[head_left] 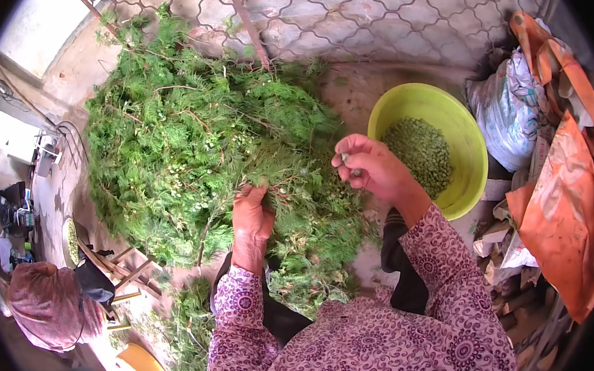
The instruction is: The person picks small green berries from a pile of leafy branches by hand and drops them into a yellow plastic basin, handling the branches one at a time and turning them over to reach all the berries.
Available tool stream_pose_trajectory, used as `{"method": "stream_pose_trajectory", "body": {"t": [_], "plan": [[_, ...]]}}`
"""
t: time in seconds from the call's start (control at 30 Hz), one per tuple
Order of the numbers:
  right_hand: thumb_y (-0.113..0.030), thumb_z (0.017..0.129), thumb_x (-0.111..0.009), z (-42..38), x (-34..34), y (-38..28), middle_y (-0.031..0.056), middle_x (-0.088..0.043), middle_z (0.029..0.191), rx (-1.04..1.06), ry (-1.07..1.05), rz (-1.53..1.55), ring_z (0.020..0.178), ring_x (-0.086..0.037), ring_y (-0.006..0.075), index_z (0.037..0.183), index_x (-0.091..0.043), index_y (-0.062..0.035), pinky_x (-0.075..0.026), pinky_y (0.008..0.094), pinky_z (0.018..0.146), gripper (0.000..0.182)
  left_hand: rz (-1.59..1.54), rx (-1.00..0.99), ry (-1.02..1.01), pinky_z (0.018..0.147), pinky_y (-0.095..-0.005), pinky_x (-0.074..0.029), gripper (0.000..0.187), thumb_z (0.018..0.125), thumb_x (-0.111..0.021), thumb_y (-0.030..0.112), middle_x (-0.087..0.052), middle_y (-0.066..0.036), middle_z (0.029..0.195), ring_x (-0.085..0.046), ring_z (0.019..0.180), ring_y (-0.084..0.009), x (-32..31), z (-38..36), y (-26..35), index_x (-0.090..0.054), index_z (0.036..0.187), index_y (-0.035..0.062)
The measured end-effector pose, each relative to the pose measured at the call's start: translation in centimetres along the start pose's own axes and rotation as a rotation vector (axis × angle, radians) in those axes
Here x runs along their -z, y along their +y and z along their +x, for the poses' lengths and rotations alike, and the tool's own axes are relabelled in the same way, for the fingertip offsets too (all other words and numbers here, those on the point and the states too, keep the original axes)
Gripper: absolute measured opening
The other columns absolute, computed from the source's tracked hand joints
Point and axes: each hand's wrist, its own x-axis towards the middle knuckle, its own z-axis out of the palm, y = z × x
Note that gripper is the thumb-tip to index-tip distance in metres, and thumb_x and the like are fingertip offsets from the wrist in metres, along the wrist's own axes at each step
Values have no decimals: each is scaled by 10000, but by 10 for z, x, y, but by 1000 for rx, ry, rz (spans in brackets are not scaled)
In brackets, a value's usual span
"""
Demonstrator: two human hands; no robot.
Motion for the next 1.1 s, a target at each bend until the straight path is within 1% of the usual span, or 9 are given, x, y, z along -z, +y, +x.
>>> {"method": "stream_pose_trajectory", "body": {"t": [0.07,0.2,0.4,0.5,0.63,0.8,0.93,1.03,1.1], "plan": [[-120,839,-529,6,-1,2,33,-567,806,-67,100,10,597,-530,74,879,-532,-57,-367,179,441,75,-57,-10,23,747,-268,-474,110,764,-616,-18,-606,-50,843,-575,782,-132,-6,-2,3,-540,785,59],[-148,841,-543,15,4,23,14,-559,762,-125,59,1,576,-536,71,858,-543,-64,-367,179,428,86,-50,35,84,778,-268,-457,144,755,-626,-23,-602,-35,838,-562,795,-119,-6,-1,-1,-523,789,71],[-204,844,-564,18,-19,30,-11,-517,654,-281,46,96,512,-501,78,820,-576,-73,-336,190,416,134,-18,57,-5,767,-285,-451,163,748,-635,-27,-599,-30,809,-549,764,-124,-12,-7,1,-515,762,82],[-217,841,-572,14,-21,23,-18,-516,654,-298,-92,96,519,-503,77,816,-582,-68,-338,193,419,151,17,36,15,752,-287,-450,169,744,-637,-30,-603,-43,780,-553,747,-132,-8,-6,-2,-514,747,87],[-196,826,-584,15,-19,21,-13,-515,665,-256,-90,18,497,-458,79,832,-569,-48,-344,189,445,149,23,48,13,729,-276,-449,171,748,-635,-26,-606,-46,771,-553,729,-128,-11,-9,0,-515,728,93],[-135,759,-616,14,-21,21,9,-582,717,-236,-81,-226,538,-531,82,813,-580,-39,-380,185,446,115,46,13,0,721,-270,-449,128,755,-643,9,-611,-47,821,-555,737,-121,-9,-7,-6,-534,759,77],[-98,748,-591,13,-22,18,12,-596,734,-231,-78,-230,572,-550,78,809,-581,-37,-392,183,463,87,138,126,-85,711,-258,-450,135,752,-660,55,-615,-60,876,-563,757,-122,-19,-15,-3,-562,842,32],[-121,701,-603,14,-22,21,45,-599,685,-195,-35,-353,575,-563,108,798,-589,-26,-418,223,481,136,171,122,-143,668,-241,-459,119,746,-652,24,-616,-62,851,-569,724,-119,-18,-12,-4,-560,822,23],[-89,687,-565,15,-22,32,76,-595,654,202,3,-1043,551,-562,146,801,-569,-5,-419,268,483,142,219,95,-157,619,-234,-467,98,735,-635,-31,-614,-69,794,-568,667,-116,-18,-12,-5,-555,772,12]]}}
